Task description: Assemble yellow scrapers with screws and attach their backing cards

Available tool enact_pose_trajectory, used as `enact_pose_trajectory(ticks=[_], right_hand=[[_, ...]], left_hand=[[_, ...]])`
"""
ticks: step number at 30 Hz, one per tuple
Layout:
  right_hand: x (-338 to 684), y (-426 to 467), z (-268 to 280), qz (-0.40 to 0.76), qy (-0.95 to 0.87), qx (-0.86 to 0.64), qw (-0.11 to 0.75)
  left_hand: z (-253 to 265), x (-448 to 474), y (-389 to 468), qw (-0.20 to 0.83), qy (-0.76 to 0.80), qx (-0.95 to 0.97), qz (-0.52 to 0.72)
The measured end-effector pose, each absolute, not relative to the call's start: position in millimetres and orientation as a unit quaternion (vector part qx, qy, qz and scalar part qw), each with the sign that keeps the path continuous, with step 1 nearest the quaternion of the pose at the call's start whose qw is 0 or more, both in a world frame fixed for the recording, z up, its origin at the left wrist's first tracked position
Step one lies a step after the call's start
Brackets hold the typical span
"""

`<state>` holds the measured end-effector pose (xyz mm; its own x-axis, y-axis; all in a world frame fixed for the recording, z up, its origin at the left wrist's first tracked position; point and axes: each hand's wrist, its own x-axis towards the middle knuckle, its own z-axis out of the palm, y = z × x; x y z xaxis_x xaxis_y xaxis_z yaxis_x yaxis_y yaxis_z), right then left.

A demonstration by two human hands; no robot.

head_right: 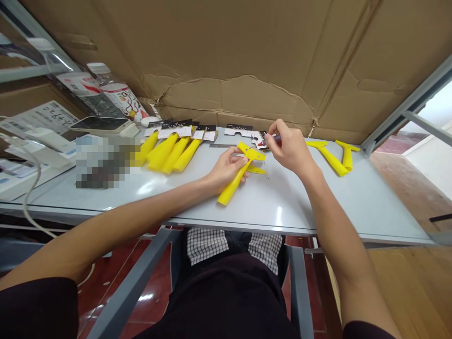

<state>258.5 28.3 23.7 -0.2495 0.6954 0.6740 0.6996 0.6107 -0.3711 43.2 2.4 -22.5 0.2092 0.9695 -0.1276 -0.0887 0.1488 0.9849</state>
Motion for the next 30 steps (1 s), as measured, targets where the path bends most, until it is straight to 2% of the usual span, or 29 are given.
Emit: enact_pose_trajectory(ticks=[15, 22, 30], right_hand=[[256, 21, 30, 0.054, -0.803, -0.428, 0.41], [254, 16, 31, 0.011, -0.8, -0.444, 0.404], [254, 20, 30, 0.055, -0.789, -0.462, 0.4]], left_hand=[[-24, 43, 3, 0.6, 0.46, 0.488, 0.436], [-28, 42, 4, 0.606, 0.444, 0.493, 0.44], [-28, 41, 6, 0.601, 0.448, 0.491, 0.444]])
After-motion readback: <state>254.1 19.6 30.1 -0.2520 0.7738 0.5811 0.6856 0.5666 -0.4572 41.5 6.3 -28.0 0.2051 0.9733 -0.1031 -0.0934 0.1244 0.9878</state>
